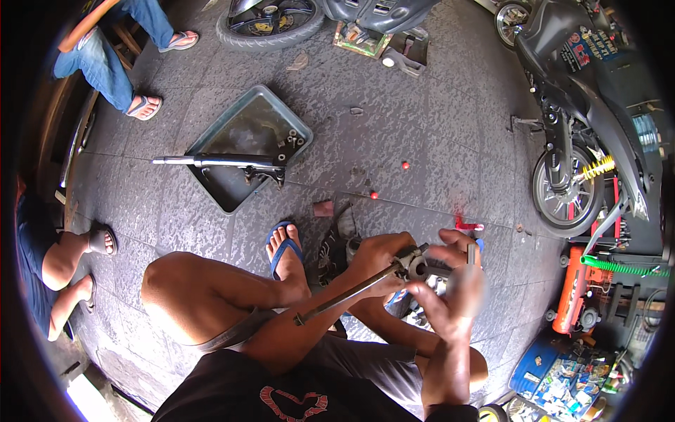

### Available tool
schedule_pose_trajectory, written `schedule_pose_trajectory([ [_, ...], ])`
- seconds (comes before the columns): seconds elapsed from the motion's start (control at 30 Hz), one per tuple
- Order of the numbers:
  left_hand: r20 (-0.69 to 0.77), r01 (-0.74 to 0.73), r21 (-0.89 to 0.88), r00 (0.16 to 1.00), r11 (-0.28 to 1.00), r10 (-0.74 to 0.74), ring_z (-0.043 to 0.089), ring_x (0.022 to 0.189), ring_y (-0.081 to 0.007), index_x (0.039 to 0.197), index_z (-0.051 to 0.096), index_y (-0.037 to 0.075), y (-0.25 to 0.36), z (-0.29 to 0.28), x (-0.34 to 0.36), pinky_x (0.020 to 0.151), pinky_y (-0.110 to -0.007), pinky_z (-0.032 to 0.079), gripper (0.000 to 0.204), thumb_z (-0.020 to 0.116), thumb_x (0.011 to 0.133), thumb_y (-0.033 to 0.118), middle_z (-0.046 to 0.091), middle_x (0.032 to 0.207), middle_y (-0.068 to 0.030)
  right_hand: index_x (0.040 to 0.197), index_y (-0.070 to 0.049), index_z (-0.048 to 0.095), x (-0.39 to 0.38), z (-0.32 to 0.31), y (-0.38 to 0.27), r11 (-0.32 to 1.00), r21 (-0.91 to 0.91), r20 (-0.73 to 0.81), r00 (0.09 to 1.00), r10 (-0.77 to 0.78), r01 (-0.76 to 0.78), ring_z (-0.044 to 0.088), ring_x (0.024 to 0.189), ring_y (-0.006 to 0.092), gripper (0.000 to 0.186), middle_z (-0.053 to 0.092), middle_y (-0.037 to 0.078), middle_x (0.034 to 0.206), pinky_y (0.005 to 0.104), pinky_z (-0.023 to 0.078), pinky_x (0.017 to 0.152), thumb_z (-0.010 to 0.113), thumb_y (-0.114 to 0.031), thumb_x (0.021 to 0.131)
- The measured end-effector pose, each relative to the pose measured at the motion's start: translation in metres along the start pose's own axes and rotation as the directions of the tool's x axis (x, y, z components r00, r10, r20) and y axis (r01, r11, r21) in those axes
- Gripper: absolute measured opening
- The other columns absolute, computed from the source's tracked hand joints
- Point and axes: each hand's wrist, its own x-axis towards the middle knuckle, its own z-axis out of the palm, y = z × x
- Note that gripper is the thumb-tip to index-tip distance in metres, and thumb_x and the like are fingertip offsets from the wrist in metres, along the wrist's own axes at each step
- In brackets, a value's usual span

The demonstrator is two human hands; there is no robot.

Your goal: The person sits on the floor of a workshop and uses a T-handle wrench to tighten a nut on a cylindrical metal component. They repeatedly wipe the component with a rag and apply lubricant from a small red bottle while working on the part.

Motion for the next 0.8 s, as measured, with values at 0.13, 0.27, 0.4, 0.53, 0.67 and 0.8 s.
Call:
schedule_pose_trajectory([
  [0.13,-0.019,0.008,0.003,1.0,1.0,-0.008,0.063,0.061,-0.0219,0.087,0.061,0.007,0.002,0.001,0.002,0.059,-0.035,0.05,0.038,0.088,0.065,0.02,0.063,0.072,-0.0073,0.147,-0.005,0.044,-0.007,-0.031,-0.005,0.92,0.371,-0.146,0.986,-0.079,0.129,0.057,0.117,0.033,0.089,0.047,0.027,0.143,0.0441,0.047,0.098,0.087,-0.034,0.075],
  [0.27,0.013,-0.019,-0.023,1.0,1.0,0.019,0.062,0.061,-0.0228,0.087,0.06,0.007,0.006,-0.001,0.002,0.058,-0.035,0.049,0.036,0.087,0.064,0.016,0.061,0.071,-0.0069,0.118,-0.002,0.069,0.052,-0.078,-0.045,0.869,-0.226,0.503,0.817,-0.283,0.44,0.062,0.11,0.0353,0.043,0.057,0.023,0.136,0.0446,0.054,0.09,0.077,-0.009,0.076],
  [0.4,0.012,-0.002,0.002,1.0,1.0,0.002,0.062,0.061,-0.0235,0.087,0.06,0.007,0.002,-0.002,0.001,0.058,-0.035,0.049,0.036,0.087,0.064,0.016,0.061,0.071,-0.0071,0.109,-0.004,0.072,0.075,-0.093,-0.06,0.756,-0.294,0.676,0.686,-0.269,0.585,0.069,0.094,0.0328,0.039,0.066,0.02,0.119,0.0404,0.057,0.074,0.079,-0.007,0.07],
  [0.53,0.011,0.034,-0.019,0.999,0.999,-0.033,0.063,0.061,-0.0231,0.086,0.061,0.007,0.006,0.003,0.005,0.058,-0.034,0.049,0.033,0.086,0.065,0.014,0.061,0.071,-0.0074,0.1,0.0,0.071,0.074,-0.085,-0.058,0.691,-0.318,0.631,0.689,-0.356,0.649,0.063,0.067,0.0216,0.028,0.066,0.01,0.093,0.0344,0.051,0.055,0.075,-0.015,0.077],
  [0.67,0.022,0.042,0.004,0.999,0.999,-0.042,0.063,0.061,-0.0213,0.084,0.061,0.007,0.002,0.002,0.005,0.057,-0.033,0.049,0.032,0.085,0.066,0.014,0.062,0.071,-0.0071,0.103,-0.003,0.067,0.058,-0.07,-0.08,0.717,-0.501,0.6,0.792,-0.116,0.485,0.061,0.054,0.0204,0.031,0.06,0.004,0.071,0.0342,0.049,0.049,0.078,-0.021,0.08],
  [0.8,-0.017,0.042,-0.016,0.999,0.999,-0.042,0.063,0.061,-0.0204,0.083,0.061,0.008,0.001,-0.003,0.001,0.057,-0.033,0.049,0.031,0.085,0.065,0.014,0.061,0.07,-0.0065,0.12,0.001,0.061,0.064,-0.082,-0.094,0.799,-0.435,0.693,0.721,0.002,0.416,0.062,0.055,0.0241,0.045,0.061,0.006,0.069,0.0367,0.051,0.053,0.076,-0.019,0.083],
])
